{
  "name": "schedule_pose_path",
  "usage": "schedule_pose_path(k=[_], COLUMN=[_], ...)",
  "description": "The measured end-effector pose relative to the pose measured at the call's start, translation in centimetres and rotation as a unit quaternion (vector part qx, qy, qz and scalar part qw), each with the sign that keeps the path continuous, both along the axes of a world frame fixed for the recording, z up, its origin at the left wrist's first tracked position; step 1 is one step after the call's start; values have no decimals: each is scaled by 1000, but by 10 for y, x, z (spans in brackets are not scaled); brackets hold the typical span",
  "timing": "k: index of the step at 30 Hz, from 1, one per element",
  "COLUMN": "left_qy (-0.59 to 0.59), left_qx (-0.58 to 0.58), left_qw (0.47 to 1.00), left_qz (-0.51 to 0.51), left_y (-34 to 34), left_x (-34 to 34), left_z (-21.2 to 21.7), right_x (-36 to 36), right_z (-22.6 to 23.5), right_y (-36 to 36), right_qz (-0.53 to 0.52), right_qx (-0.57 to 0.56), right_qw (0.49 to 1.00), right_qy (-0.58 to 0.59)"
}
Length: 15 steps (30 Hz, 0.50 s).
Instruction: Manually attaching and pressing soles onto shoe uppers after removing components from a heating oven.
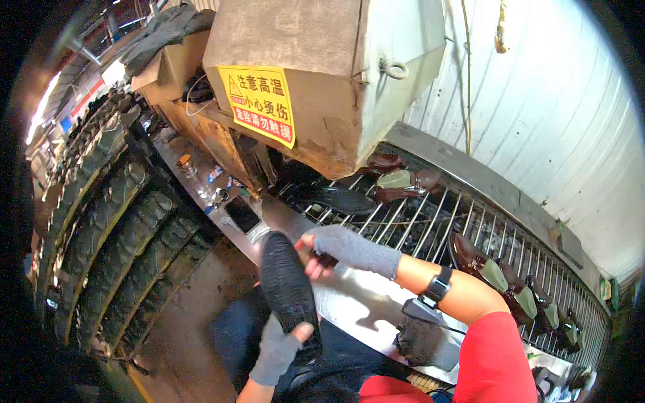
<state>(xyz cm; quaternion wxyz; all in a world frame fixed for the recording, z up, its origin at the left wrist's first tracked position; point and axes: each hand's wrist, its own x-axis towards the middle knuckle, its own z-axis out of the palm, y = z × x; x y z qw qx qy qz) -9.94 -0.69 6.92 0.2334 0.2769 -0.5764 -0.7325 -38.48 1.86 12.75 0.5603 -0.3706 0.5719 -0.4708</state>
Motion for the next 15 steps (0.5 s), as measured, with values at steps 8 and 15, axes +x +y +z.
schedule_pose_path(k=[8, 15], left_qy=[-122, -54], left_qx=[197, 212], left_qw=[955, 975], left_qz=[184, 40], left_y=[21, -3], left_x=[88, 64], left_z=[-119, -158], right_x=[-254, -567], right_z=[-180, -214], right_y=[18, 147], right_qz=[-467, -245], right_qx=[156, 180], right_qw=[870, 731], right_qy=[28, 610])
